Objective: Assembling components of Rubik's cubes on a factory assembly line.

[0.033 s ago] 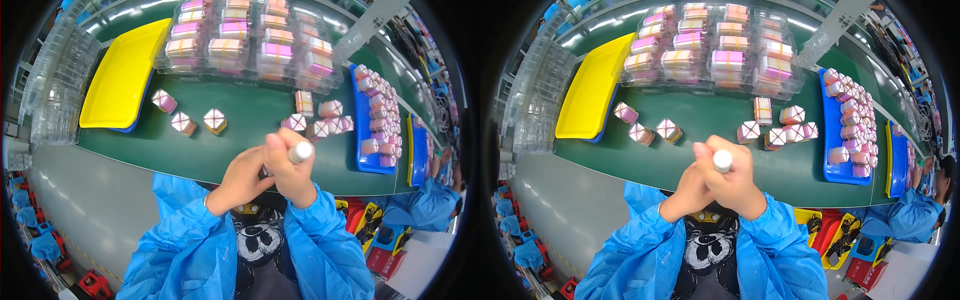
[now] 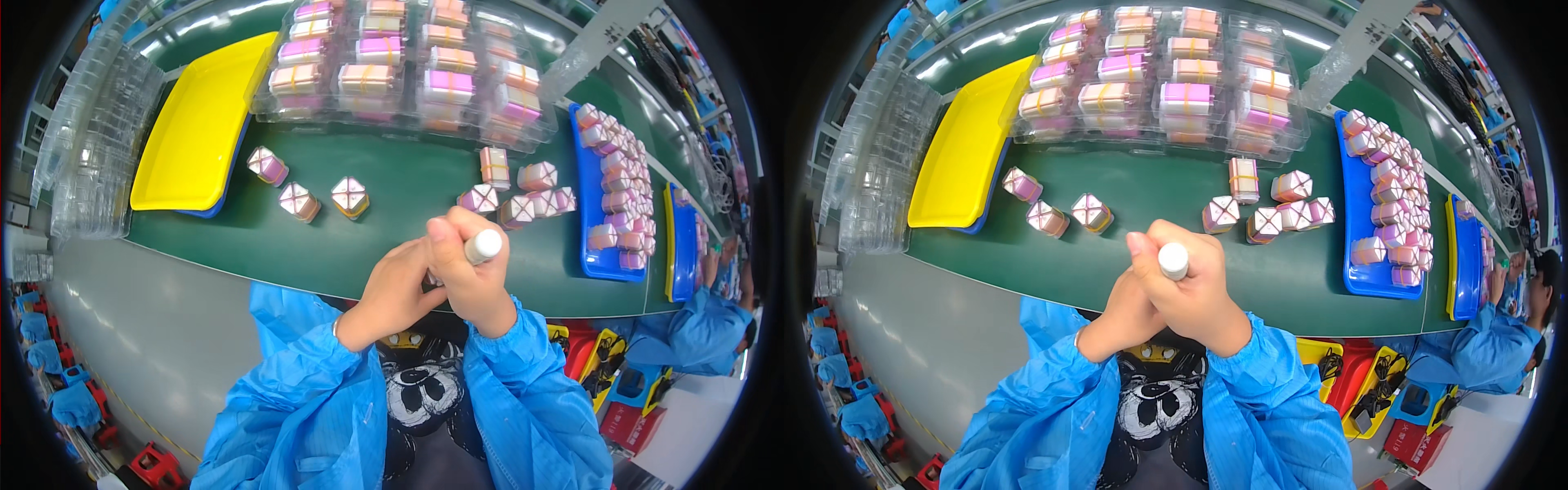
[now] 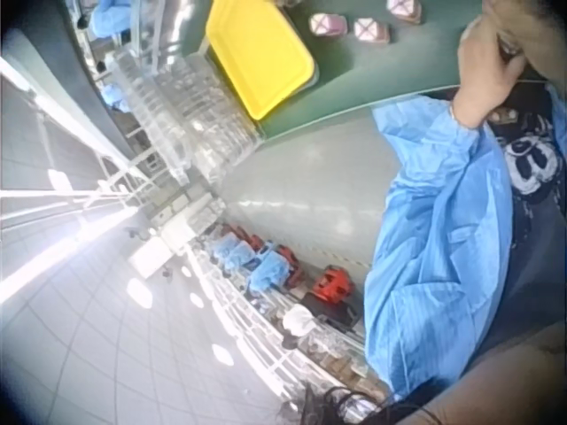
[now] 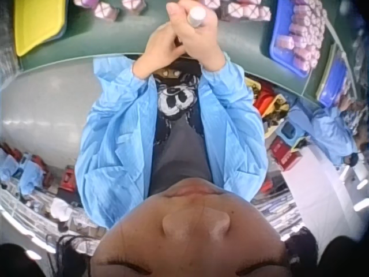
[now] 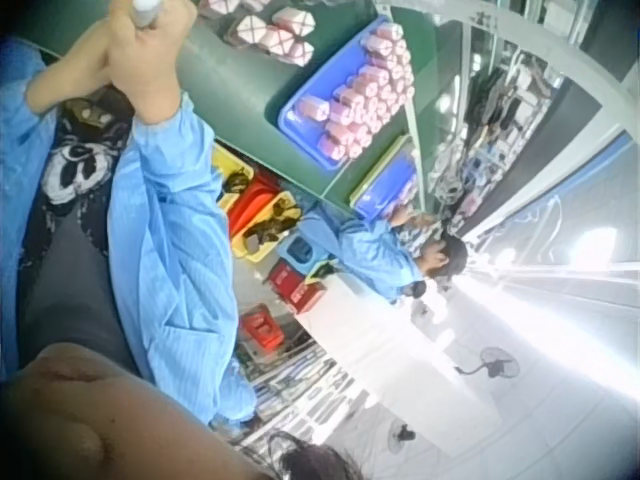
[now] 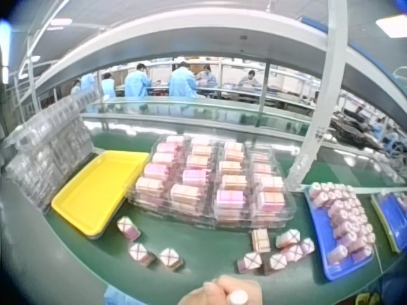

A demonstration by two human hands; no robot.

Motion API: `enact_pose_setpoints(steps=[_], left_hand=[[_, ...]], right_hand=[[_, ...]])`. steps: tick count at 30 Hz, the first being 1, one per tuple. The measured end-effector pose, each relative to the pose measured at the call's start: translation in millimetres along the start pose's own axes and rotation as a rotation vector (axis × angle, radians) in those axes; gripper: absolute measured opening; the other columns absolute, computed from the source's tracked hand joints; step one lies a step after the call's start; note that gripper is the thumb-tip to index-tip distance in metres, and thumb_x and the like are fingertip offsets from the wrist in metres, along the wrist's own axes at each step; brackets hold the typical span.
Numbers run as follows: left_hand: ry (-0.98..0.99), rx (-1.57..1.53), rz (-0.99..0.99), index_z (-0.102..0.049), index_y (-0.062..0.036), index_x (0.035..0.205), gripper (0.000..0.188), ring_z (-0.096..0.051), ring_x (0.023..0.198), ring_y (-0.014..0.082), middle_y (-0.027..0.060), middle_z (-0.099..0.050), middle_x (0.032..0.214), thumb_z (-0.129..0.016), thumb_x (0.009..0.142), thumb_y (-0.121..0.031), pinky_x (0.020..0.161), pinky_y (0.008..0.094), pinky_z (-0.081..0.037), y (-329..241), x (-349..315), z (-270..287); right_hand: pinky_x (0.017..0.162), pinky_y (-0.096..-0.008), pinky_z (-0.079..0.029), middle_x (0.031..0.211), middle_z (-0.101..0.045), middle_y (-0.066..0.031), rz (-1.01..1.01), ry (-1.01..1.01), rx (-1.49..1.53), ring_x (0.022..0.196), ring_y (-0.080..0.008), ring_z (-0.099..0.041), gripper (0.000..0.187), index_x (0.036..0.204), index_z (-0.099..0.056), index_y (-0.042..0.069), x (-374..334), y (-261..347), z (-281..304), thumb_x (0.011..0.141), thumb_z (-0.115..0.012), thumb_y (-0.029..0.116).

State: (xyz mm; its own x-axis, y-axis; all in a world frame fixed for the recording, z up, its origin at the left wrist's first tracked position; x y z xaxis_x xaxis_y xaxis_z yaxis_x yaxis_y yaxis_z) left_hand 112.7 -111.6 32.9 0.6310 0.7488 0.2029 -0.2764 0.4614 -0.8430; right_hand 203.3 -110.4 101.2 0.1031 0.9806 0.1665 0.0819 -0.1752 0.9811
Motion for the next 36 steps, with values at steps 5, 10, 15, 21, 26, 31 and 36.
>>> enact_pose_setpoints(steps=[5,10,15,21,26,31,36], left_hand=[[-0.037,-0.145,0.122,-0.046,-0.0045,0.117,0.049,-0.066,0.1,0.0338,0.0142,-0.069,0.11,-0.078,0.082,-0.017,0.082,0.0404,-0.052,-0.3,0.2,5.3],[0.05,-0.774,0.139,-0.043,-0.0079,0.12,0.052,-0.062,0.096,0.0146,0.0115,-0.065,0.11,-0.07,0.091,-0.04,0.079,0.0298,-0.052,16.6,-7.1,-1.2],[-0.004,-1.151,0.338,-0.044,-0.0097,0.118,0.088,-0.059,0.067,0.0167,0.0125,-0.06,0.09,-0.013,0.085,-0.086,0.057,0.028,-0.048,25.9,-10.2,-0.5],[-0.057,-1.164,0.495,-0.035,-0.0083,0.121,0.095,-0.06,0.059,0.0202,0.0178,-0.062,0.093,0.001,0.083,-0.087,0.046,0.0276,-0.043,24.2,-15.2,-0.9],[-0.13,-1.029,0.488,-0.033,-0.0048,0.126,0.075,-0.065,0.079,0.0213,0.0184,-0.064,0.103,-0.033,0.095,-0.073,0.06,0.0308,-0.051,28.9,-17.5,11.6],[-0.251,0.01,-0.08,-0.046,-0.0046,0.128,0.064,-0.064,0.103,0.0293,0.0123,-0.066,0.114,-0.081,0.075,-0.014,0.088,0.0392,-0.049,-3.9,-15.6,58.6],[-0.426,0.282,-0.153,-0.054,-0.0038,0.121,0.065,-0.059,0.108,0.0318,0.0085,-0.067,0.115,-0.08,0.063,0.0,0.093,0.0395,-0.048,-10.0,-19.0,74.2]], right_hand=[[0.037,-0.0246,-0.03,0.064,-0.044,-0.0009,0.298,0.096,0.668,0.046,-0.0084,-0.039,0.021,0.083,-0.05,0.01,7.1,30.1,32.7,0.101,-0.057,0.019],[0.036,-0.0229,-0.026,0.061,-0.041,-0.0009,0.216,-0.088,0.414,0.041,-0.0072,-0.031,0.028,0.078,-0.045,0.01,-4.5,65.8,90.9,0.103,-0.048,0.023],[0.044,-0.0199,-0.03,0.065,-0.054,0.0027,-0.297,0.062,-0.026,0.049,-0.0025,-0.042,0.021,0.096,-0.065,0.006,-15.5,9.7,64.4,0.098,-0.061,0.026],[0.066,-0.0253,-0.049,0.082,-0.067,-0.0013,-0.427,0.213,-0.163,0.076,-0.0057,-0.057,0.027,0.105,-0.067,0.001,-8.0,-26.1,14.8,0.091,-0.074,0.024],[0.08,-0.0275,-0.051,0.096,-0.071,-0.0065,-0.415,0.334,-0.218,0.088,-0.0087,-0.062,0.029,0.112,-0.068,0.001,0.0,-24.1,14.8,0.088,-0.075,0.016],[0.098,-0.0335,-0.048,0.123,-0.067,-0.013,-0.122,0.433,-0.266,0.116,-0.0212,-0.061,0.036,0.122,-0.066,0.002,-1.1,-7.9,26.2,0.086,-0.068,0.0],[0.102,-0.0371,-0.046,0.135,-0.059,-0.0152,-0.091,0.237,-0.337,0.124,-0.0284,-0.058,0.047,0.129,-0.063,0.005,-2.0,6.7,37.1,0.084,-0.067,-0.002]])
Point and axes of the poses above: each hand's wrist, its own x-axis towards the middle knuckle, its own z-axis out of the back of the hand, y = z × x, the point moved 7 cm from there along x, towards the middle knuckle
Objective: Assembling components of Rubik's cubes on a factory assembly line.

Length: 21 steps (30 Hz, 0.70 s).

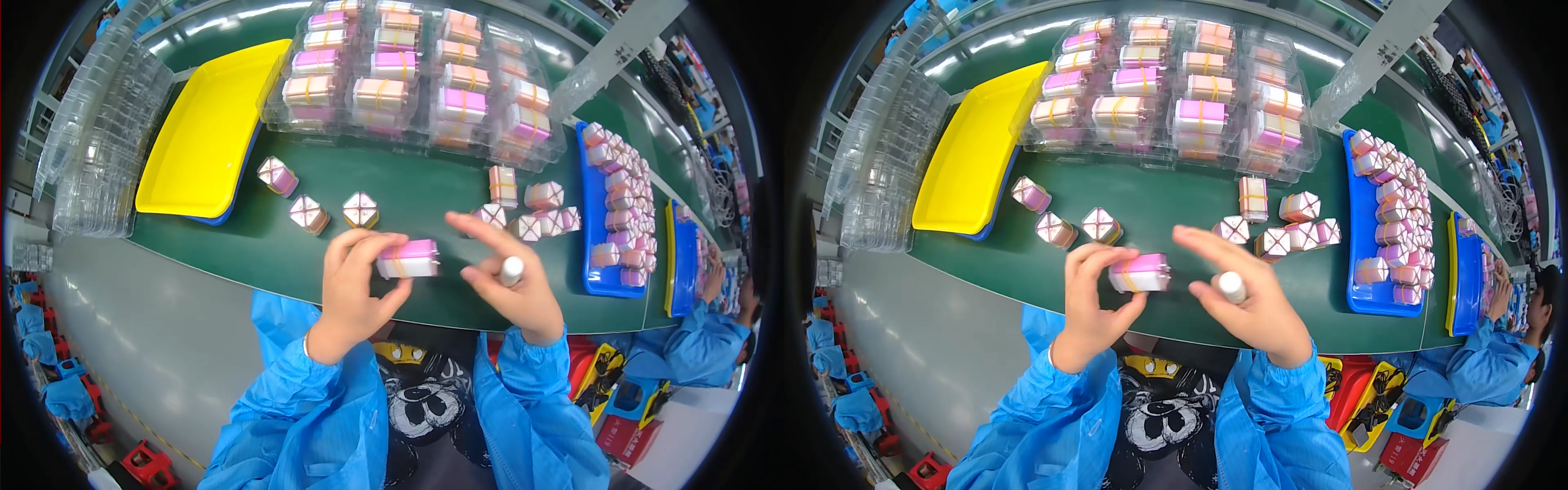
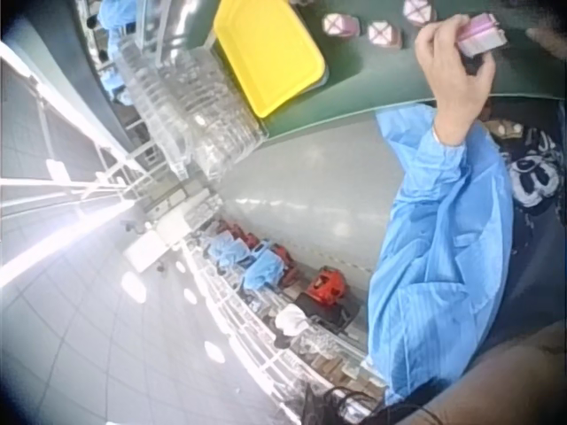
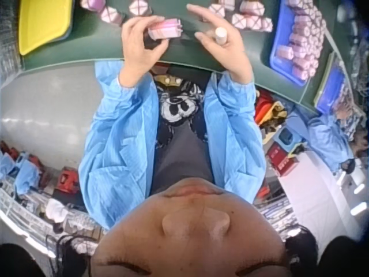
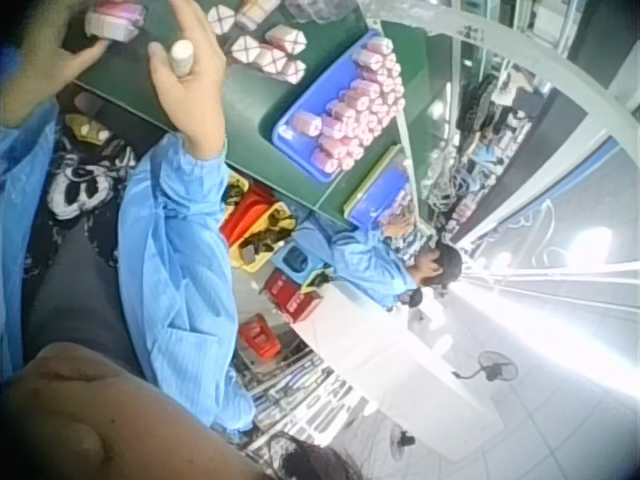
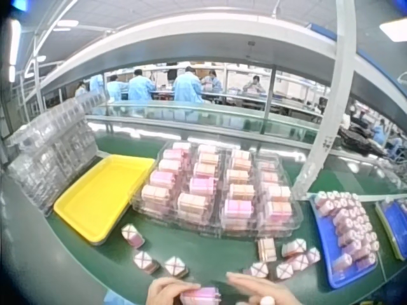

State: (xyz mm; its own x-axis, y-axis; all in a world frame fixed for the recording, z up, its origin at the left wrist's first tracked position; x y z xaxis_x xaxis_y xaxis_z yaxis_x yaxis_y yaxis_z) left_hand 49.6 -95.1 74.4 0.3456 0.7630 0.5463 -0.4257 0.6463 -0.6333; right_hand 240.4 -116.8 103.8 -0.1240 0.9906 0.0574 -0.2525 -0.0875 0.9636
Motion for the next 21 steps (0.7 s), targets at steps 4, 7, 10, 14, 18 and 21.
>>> enact_pose_setpoints(steps=[4,7,10,14,18,21], left_hand=[[-0.117,-0.069,0.087,-0.05,-0.0024,0.124,0.063,-0.059,0.108,0.0272,0.0125,-0.063,0.119,-0.075,0.066,0.005,0.095,0.0371,-0.046,21.1,-13.4,5.6],[-0.212,-0.121,0.273,-0.053,-0.002,0.12,0.052,-0.062,0.106,0.0277,0.0124,-0.062,0.115,-0.075,0.072,0.0,0.095,0.037,-0.047,37.3,-23.2,13.2],[-0.199,0.111,0.311,-0.057,-0.0021,0.116,0.05,-0.065,0.099,0.0318,0.0131,-0.065,0.11,-0.08,0.072,-0.007,0.087,0.0367,-0.05,42.9,-23.6,22.6],[-0.205,0.197,0.3,-0.052,-0.0012,0.121,0.061,-0.061,0.104,0.0306,0.015,-0.06,0.122,-0.085,0.071,-0.014,0.086,0.0379,-0.049,45.4,-24.7,27.2],[-0.215,0.242,0.115,-0.044,-0.0003,0.13,0.073,-0.056,0.113,0.0286,0.0185,-0.051,0.133,-0.086,0.071,-0.015,0.086,0.0372,-0.047,24.1,-43.5,23.1],[-0.076,0.052,-0.076,-0.043,-0.0004,0.131,0.078,-0.053,0.116,0.0323,0.0207,-0.049,0.132,-0.087,0.069,-0.016,0.09,0.0393,-0.046,-2.2,-43.0,4.9]], right_hand=[[0.097,-0.0367,-0.048,0.127,-0.062,-0.0164,0.123,-0.314,-0.42,0.115,-0.031,-0.062,0.044,0.128,-0.062,0.007,2.0,16.9,26.1,0.084,-0.069,0.003],[0.085,-0.0407,-0.053,0.118,-0.063,-0.0137,0.047,-0.273,-0.75,0.103,-0.0353,-0.065,0.042,0.123,-0.062,0.008,7.7,8.6,21.7,0.083,-0.072,0.008],[0.079,-0.0432,-0.053,0.114,-0.063,-0.0119,-0.007,-0.271,-0.85,0.098,-0.0361,-0.065,0.042,0.122,-0.061,0.009,13.8,2.6,22.6,0.082,-0.074,0.011],[0.075,-0.0434,-0.054,0.109,-0.062,-0.011,0.059,-0.237,-0.799,0.091,-0.0359,-0.066,0.048,0.125,-0.06,0.012,15.7,5.2,23.4,0.08,-0.075,0.012],[0.071,-0.0427,-0.054,0.106,-0.063,-0.0109,0.068,-0.03,-0.614,0.085,-0.0359,-0.066,0.063,0.136,-0.053,0.015,6.2,16.3,0.0,0.077,-0.077,0.013],[0.068,-0.0421,-0.054,0.105,-0.064,-0.0109,0.044,0.15,-0.633,0.084,-0.0348,-0.067,0.073,0.142,-0.048,0.018,-0.1,11.9,-22.5,0.076,-0.078,0.014]])
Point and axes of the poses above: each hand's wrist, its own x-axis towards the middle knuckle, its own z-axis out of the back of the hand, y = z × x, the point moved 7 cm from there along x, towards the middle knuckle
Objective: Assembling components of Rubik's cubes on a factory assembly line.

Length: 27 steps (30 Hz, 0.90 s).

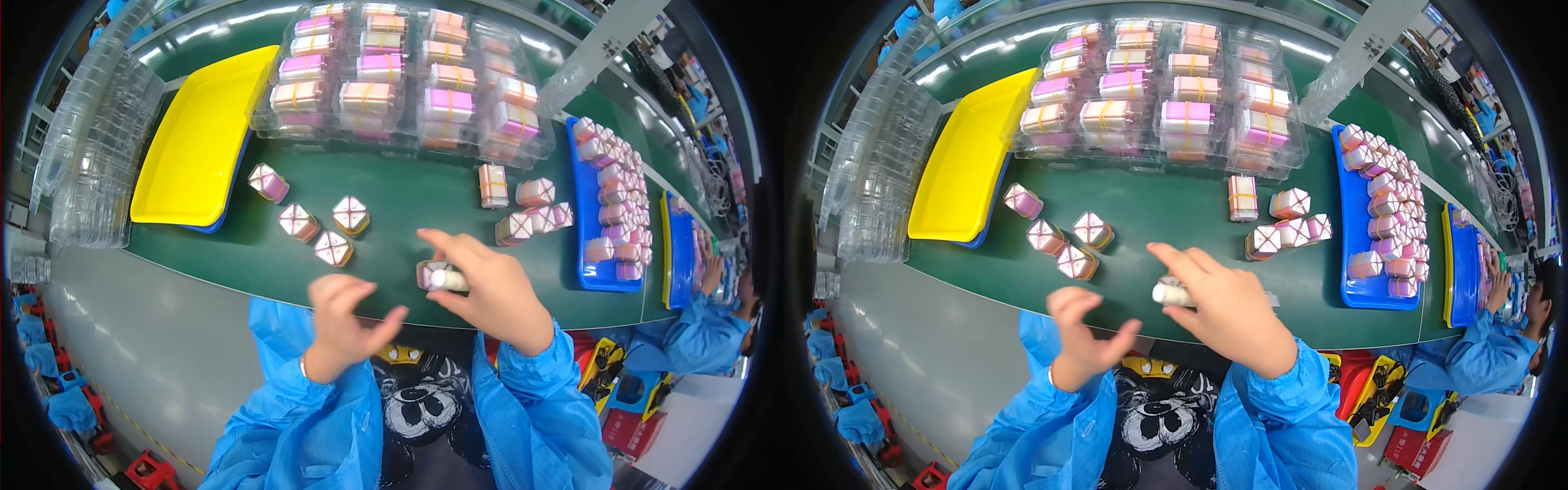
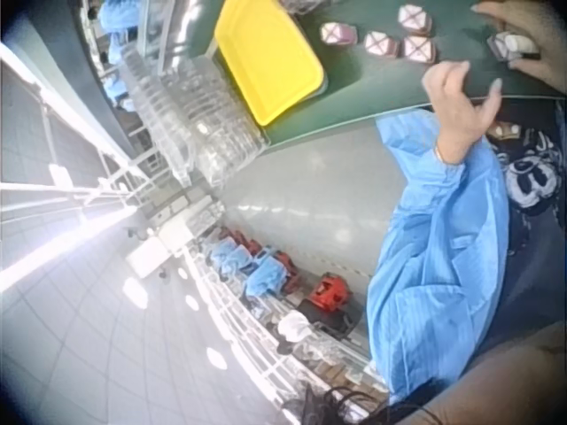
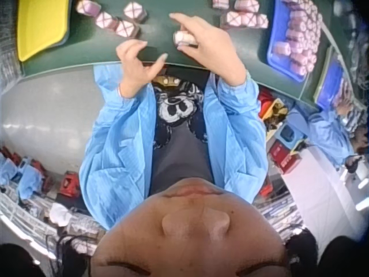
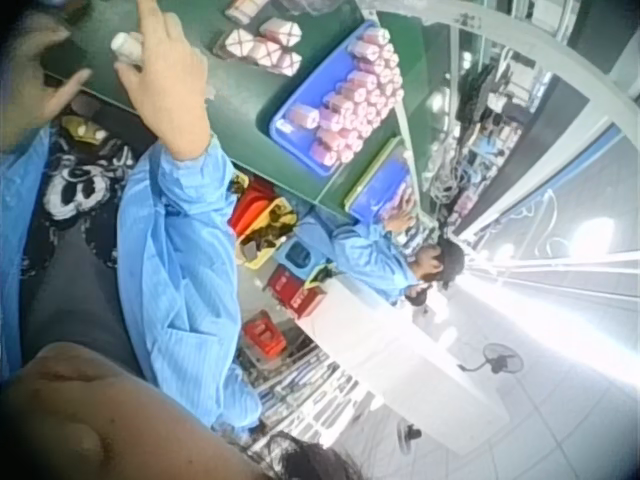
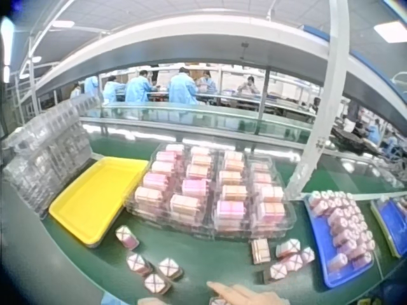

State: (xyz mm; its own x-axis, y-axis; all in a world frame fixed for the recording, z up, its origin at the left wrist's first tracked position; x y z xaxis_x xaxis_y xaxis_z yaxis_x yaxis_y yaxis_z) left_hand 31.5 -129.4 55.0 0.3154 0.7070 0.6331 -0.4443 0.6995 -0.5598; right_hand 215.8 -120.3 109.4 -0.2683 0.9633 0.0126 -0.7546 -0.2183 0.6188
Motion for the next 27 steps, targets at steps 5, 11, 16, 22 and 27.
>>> enact_pose_setpoints(steps=[5,11,16,22,27], left_hand=[[0.288,-0.382,0.249,-0.051,-0.0019,0.132,0.065,-0.061,0.111,0.0355,0.0183,-0.061,0.122,-0.082,0.076,-0.016,0.092,0.0418,-0.051,-13.6,30.9,-49.6],[0.322,-0.424,0.279,-0.057,-0.0045,0.128,0.048,-0.069,0.097,0.0352,0.0189,-0.068,0.112,-0.076,0.084,-0.013,0.08,0.0394,-0.056,1.1,28.6,-63.0],[0.319,-0.324,0.262,-0.055,-0.0021,0.128,0.049,-0.068,0.097,0.0365,0.0203,-0.067,0.111,-0.076,0.084,-0.013,0.079,0.0401,-0.056,1.8,21.9,-59.7],[0.348,-0.34,0.273,-0.056,-0.0026,0.128,0.049,-0.068,0.1,0.0342,0.0183,-0.068,0.114,-0.076,0.084,-0.012,0.084,0.0381,-0.056,0.5,21.9,-64.0],[0.358,-0.284,0.274,-0.058,-0.0054,0.128,0.055,-0.066,0.106,0.0321,0.0136,-0.066,0.121,-0.08,0.079,-0.014,0.088,0.0376,-0.055,-6.1,27.6,-64.3]], right_hand=[[0.081,-0.04,-0.055,0.115,-0.065,-0.0141,0.053,-0.025,0.208,0.098,-0.034,-0.067,0.076,0.143,-0.048,0.014,-3.8,-4.0,4.0,0.075,-0.081,0.014],[0.091,-0.0372,-0.052,0.116,-0.067,-0.0142,0.047,-0.201,0.295,0.107,-0.0301,-0.065,0.052,0.122,-0.065,0.004,-11.9,-15.9,28.1,0.074,-0.084,0.011],[0.089,-0.0383,-0.054,0.116,-0.069,-0.0186,-0.052,-0.094,0.367,0.102,-0.0353,-0.067,0.036,0.115,-0.069,0.002,-4.8,-21.9,-6.6,0.082,-0.076,0.014],[0.072,-0.0339,-0.057,0.108,-0.069,-0.0193,0.169,-0.272,0.255,0.082,-0.0289,-0.071,0.028,0.111,-0.07,0.002,-4.6,-21.2,13.2,0.088,-0.074,0.018],[0.039,-0.0233,-0.034,0.078,-0.057,-0.0123,0.347,-0.555,1.311,0.045,-0.011,-0.042,0.03,0.088,-0.056,0.004,-12.0,-19.8,53.5,0.103,-0.053,0.03]])
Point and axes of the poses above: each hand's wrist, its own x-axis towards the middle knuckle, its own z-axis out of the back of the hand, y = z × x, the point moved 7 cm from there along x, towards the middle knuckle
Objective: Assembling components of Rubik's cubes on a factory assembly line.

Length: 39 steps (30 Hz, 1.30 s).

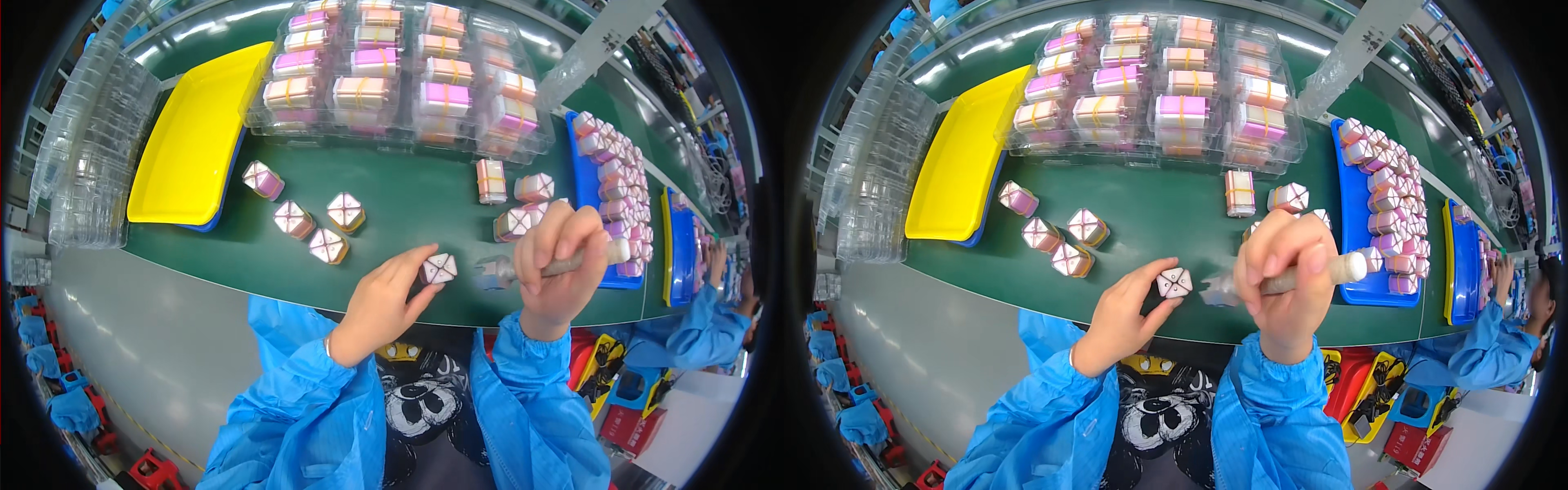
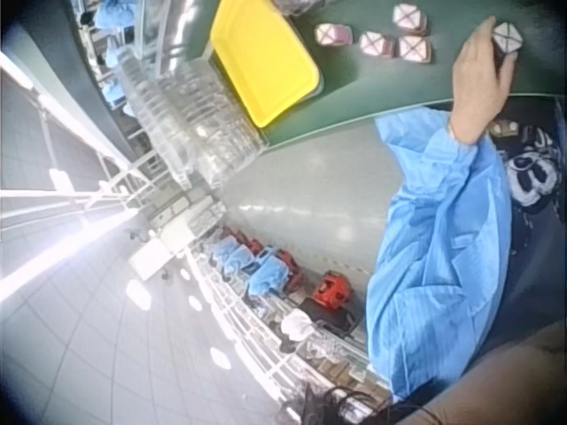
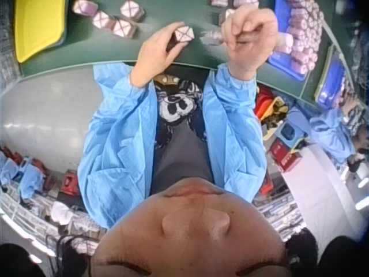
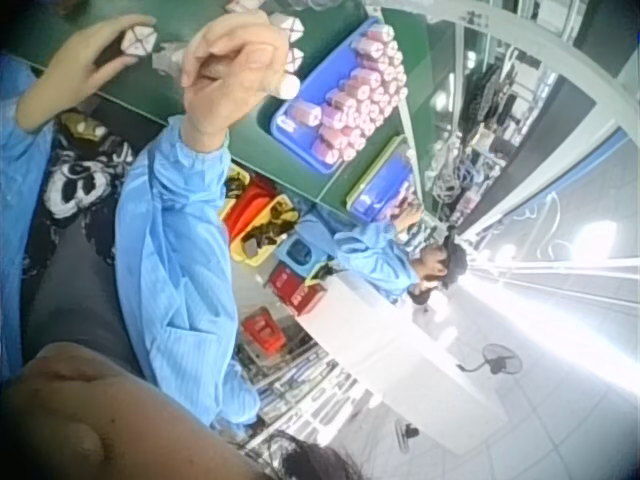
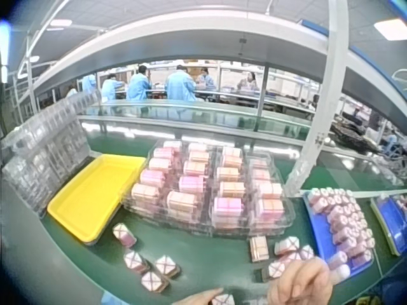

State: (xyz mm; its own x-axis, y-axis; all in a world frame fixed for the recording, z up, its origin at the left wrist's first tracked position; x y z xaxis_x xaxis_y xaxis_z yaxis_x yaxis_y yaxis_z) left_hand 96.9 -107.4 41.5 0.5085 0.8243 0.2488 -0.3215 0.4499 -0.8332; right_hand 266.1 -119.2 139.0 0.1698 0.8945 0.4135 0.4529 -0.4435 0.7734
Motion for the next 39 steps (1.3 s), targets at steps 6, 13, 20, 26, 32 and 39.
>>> enact_pose_setpoints(steps=[6,13,20,26,32,39], left_hand=[[0.013,-0.079,-0.002,-0.057,-0.0085,0.129,0.069,-0.06,0.113,0.0284,0.011,-0.065,0.121,-0.087,0.069,-0.024,0.092,0.0402,-0.049,-12.2,20.0,3.5],[0.1,-0.036,-0.066,-0.061,-0.0155,0.105,0.042,-0.067,0.089,0.0236,0.0026,-0.07,0.087,-0.083,0.071,-0.026,0.097,0.0396,-0.041,-4.4,35.4,-17.5],[0.05,0.048,-0.097,-0.059,-0.0144,0.094,0.031,-0.067,0.082,0.0234,0.0044,-0.067,0.078,-0.08,0.074,-0.027,0.097,0.0396,-0.042,4.7,31.9,-26.6],[0.043,0.059,-0.098,-0.058,-0.0128,0.095,0.032,-0.067,0.082,0.0244,0.0058,-0.067,0.077,-0.079,0.075,-0.027,0.098,0.0401,-0.043,4.0,31.2,-25.2],[0.029,0.06,-0.134,-0.057,-0.0119,0.094,0.033,-0.067,0.081,0.0249,0.0061,-0.067,0.077,-0.079,0.074,-0.026,0.098,0.0404,-0.043,3.0,30.7,-24.9],[0.027,0.059,-0.152,-0.056,-0.0115,0.093,0.033,-0.067,0.08,0.025,0.0057,-0.066,0.075,-0.079,0.074,-0.025,0.097,0.0398,-0.044,0.7,30.2,-22.8]], right_hand=[[0.039,-0.0224,-0.031,0.069,-0.051,-0.0088,-0.042,0.149,-0.024,0.045,-0.0065,-0.037,0.035,0.081,-0.047,0.006,7.8,-27.2,-19.7,0.103,-0.052,0.032],[0.05,-0.0262,-0.04,0.066,-0.052,-0.0028,-0.134,0.233,-0.035,0.052,-0.008,-0.043,0.031,0.077,-0.049,0.007,4.6,-36.1,-28.9,0.1,-0.059,0.026],[0.054,-0.0282,-0.04,0.068,-0.058,-0.004,-0.121,0.177,-0.263,0.06,-0.0138,-0.051,0.032,0.071,-0.053,0.003,-1.1,-39.5,-35.8,0.093,-0.069,0.019],[0.053,-0.0284,-0.04,0.066,-0.057,-0.005,-0.09,0.115,-0.363,0.058,-0.0148,-0.051,0.031,0.071,-0.054,0.002,-2.7,-43.5,-36.7,0.093,-0.069,0.017],[0.052,-0.0297,-0.041,0.066,-0.058,-0.0077,-0.032,0.061,-0.462,0.057,-0.0164,-0.052,0.03,0.07,-0.054,0.0,-8.4,-41.9,-38.6,0.092,-0.069,0.014],[0.052,-0.031,-0.041,0.065,-0.056,-0.0092,0.01,-0.005,-0.566,0.056,-0.0176,-0.05,0.029,0.069,-0.052,-0.001,-13.2,-37.9,-42.1,0.092,-0.068,0.009]])
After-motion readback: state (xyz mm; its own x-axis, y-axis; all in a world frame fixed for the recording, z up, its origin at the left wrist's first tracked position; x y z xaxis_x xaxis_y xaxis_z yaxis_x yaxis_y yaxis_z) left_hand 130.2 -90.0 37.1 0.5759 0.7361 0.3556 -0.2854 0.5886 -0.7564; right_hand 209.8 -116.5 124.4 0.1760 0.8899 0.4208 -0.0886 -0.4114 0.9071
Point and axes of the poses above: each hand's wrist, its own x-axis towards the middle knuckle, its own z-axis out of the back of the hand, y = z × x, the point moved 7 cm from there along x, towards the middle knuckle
